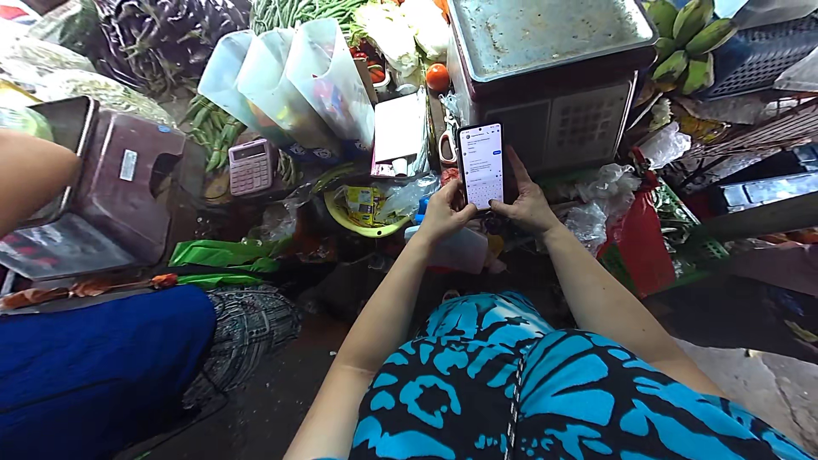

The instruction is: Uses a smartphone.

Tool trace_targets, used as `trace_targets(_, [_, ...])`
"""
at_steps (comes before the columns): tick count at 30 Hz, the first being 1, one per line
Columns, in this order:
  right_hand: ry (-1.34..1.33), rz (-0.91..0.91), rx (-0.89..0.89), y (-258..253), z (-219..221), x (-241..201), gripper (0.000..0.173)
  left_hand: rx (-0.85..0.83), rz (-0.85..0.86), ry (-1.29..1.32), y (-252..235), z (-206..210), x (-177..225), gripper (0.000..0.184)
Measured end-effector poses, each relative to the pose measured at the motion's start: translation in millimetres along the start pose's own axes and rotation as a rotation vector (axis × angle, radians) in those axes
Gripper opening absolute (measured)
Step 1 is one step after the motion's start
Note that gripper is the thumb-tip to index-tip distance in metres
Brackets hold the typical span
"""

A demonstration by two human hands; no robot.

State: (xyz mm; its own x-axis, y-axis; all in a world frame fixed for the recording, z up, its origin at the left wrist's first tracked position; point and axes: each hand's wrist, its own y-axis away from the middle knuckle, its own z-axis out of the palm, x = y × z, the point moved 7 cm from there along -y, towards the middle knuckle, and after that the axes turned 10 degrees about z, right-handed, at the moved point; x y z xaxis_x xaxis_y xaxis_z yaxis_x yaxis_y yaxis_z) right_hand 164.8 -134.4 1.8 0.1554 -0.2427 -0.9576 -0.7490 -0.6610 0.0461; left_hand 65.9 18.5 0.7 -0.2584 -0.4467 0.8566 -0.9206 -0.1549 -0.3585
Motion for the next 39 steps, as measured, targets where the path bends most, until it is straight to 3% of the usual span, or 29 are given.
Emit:
trace_targets(7, [0.094,0.001,0.135,5.2,1.3,-6.7,0.096,0.003,-0.017,-0.013,2.5,-0.2,6.2,0.031])
trace_targets(13, [-0.018,-0.001,0.034,5.9,-0.3,-6.6,0.090,-0.004,-0.006,-0.008,2.3,0.2,5.3,0.032])
trace_targets(29, [0.012,0.017,0.027,3.7,-1.8,-0.1,0.079,0.000,-0.009,-0.006,2.8,-0.9,5.5,0.028])
trace_targets(36, [0.030,-0.022,0.092,5.5,2.0,-6.7,0.090,-0.009,-0.023,-0.015,2.3,0.2,5.5,0.033])
trace_targets(39, [0.036,0.005,0.034,4.9,0.9,-4.6,0.101,-0.001,-0.020,-0.005,2.5,-0.3,5.4,0.033])
